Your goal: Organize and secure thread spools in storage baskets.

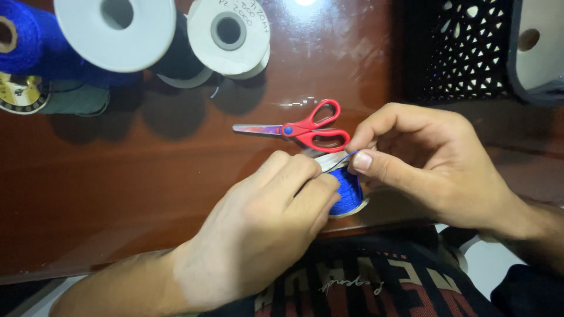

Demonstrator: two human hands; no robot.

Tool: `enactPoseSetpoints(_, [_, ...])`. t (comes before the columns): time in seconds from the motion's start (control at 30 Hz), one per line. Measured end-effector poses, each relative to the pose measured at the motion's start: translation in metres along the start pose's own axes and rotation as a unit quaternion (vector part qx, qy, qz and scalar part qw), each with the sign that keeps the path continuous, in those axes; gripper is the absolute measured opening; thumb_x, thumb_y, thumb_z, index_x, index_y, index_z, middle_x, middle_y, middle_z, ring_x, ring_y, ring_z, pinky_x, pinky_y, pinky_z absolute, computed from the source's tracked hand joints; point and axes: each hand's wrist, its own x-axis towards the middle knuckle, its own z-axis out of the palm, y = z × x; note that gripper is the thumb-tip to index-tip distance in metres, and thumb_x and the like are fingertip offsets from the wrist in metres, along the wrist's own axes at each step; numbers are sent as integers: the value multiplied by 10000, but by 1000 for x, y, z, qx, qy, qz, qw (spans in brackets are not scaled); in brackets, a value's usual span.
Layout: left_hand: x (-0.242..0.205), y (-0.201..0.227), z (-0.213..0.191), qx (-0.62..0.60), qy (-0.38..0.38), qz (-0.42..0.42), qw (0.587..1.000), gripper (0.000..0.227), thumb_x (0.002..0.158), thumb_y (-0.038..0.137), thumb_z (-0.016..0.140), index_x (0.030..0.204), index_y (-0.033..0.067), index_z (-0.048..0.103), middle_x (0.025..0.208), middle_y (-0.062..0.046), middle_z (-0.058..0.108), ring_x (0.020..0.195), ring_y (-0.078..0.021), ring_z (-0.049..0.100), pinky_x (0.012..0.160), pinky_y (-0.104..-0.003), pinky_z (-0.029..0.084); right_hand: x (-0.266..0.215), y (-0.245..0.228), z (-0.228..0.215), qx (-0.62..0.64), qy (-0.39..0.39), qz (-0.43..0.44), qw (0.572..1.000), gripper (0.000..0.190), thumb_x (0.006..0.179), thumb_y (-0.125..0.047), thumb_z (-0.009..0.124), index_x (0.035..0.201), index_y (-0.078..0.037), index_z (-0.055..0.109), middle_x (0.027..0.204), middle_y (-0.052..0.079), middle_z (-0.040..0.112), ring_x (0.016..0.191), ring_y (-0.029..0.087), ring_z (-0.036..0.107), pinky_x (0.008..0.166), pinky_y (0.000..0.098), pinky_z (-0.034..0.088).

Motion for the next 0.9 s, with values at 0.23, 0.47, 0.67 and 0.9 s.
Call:
enactPoseSetpoints(0.23, [1, 1, -3, 28, -39, -4, 999, 222, 811, 30, 651, 1030, 21, 616, 965, -101, 569, 858, -273, 573, 724, -364, 514, -3, 6, -9, 52, -28, -2, 998, 76, 970, -52, 635, 1014, 10, 645, 921, 57, 689, 839, 108, 656, 752, 275, 557])
enactPoseSetpoints(0.47, [3, 6, 0, 51, -49, -18, 997, 193, 791, 32, 639, 978, 18, 592, 929, -107, 552, 829, -275, 560, 689, -362, 500, -5, 10, -13, 65, -56, -35, 996, 72, 944, -62, 615, 974, 1, 634, 959, 76, 680, 867, 131, 643, 784, 295, 558])
enactPoseSetpoints(0.67, [5, 3, 3, 105, -55, 28, 993, 197, 796, 71, 639, 977, 14, 584, 894, -109, 525, 789, -267, 533, 698, -381, 481, -5, 5, -14, 36, -64, -63, 995, 76, 885, -33, 626, 915, 20, 671, 1054, 124, 612, 892, 151, 630, 796, 291, 542])
enactPoseSetpoints(0.9, [3, -6, 11, 44, -29, 6, 999, 163, 865, 104, 703, 956, 41, 583, 895, -99, 534, 819, -279, 570, 701, -402, 493, -3, 3, -13, 72, -71, -54, 993, 67, 890, -39, 617, 920, 5, 658, 1240, 149, 596, 883, 140, 653, 803, 308, 578])
